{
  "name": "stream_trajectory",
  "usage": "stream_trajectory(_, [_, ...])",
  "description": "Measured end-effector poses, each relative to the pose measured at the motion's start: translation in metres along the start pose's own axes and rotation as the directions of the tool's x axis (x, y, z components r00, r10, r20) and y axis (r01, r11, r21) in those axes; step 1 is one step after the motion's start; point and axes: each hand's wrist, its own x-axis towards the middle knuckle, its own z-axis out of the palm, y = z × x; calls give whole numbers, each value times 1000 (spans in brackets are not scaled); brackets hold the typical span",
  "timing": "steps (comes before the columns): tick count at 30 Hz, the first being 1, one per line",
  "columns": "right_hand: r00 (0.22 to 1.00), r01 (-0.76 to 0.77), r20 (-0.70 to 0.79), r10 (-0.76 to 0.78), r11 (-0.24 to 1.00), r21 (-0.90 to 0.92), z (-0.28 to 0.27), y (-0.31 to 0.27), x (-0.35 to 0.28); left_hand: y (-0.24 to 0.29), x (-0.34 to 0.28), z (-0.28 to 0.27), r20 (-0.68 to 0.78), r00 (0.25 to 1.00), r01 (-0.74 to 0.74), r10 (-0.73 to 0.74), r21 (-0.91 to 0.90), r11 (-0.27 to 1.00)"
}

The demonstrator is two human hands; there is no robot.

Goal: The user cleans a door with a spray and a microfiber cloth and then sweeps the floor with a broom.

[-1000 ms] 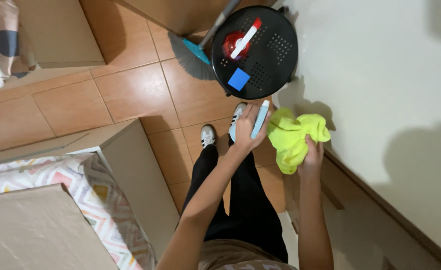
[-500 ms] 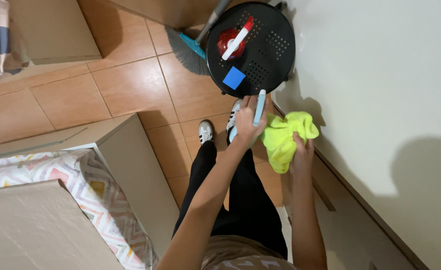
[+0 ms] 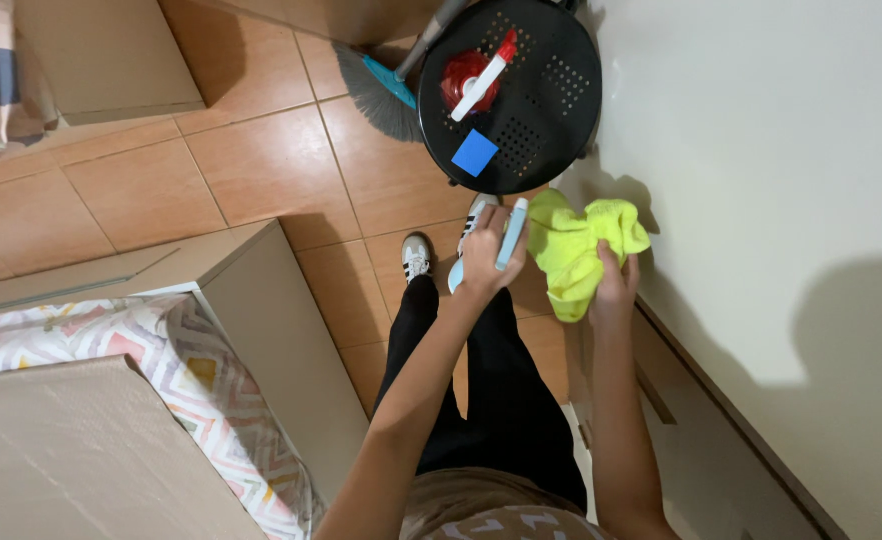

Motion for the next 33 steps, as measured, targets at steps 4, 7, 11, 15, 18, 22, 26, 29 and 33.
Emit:
stream_trajectory(4, [998, 62, 11, -61, 987, -147, 16, -12, 24, 4, 4, -4, 75, 997, -4, 7, -35, 999])
stream_trajectory(7, [997, 77, -2, -80, 970, -232, 37, -33, 35, 6, 10, -11, 56, 998, 27, -24, -49, 998])
stream_trajectory(11, [971, 201, 162, -173, 963, -178, 53, -45, 55, 6, 19, -23, 18, 1000, -18, 20, -89, 996])
stream_trajectory(15, [967, 209, 191, -168, 953, -218, 69, -54, 63, 2, 46, -34, 13, 999, -36, 36, -25, 999])
stream_trajectory(18, [961, 198, 228, -154, 962, -187, 75, -57, 61, -1, 65, -42, -20, 996, -87, 85, -70, 994])
stream_trajectory(22, [970, 149, 223, -96, 961, -235, 80, -58, 57, -3, 88, -42, 102, 987, -123, 124, -19, 992])
stream_trajectory(26, [970, 150, 226, -94, 958, -245, 78, -55, 57, -5, 107, -41, -34, 974, -225, 223, -45, 973])
stream_trajectory(29, [966, 153, 240, -94, 958, -242, 79, -55, 60, -1, 115, -43, -25, 969, -247, 246, -45, 968])
stream_trajectory(33, [971, 116, 237, -43, 945, -305, 86, -61, 61, 8, 128, -46, 55, 972, -220, 228, -129, 967])
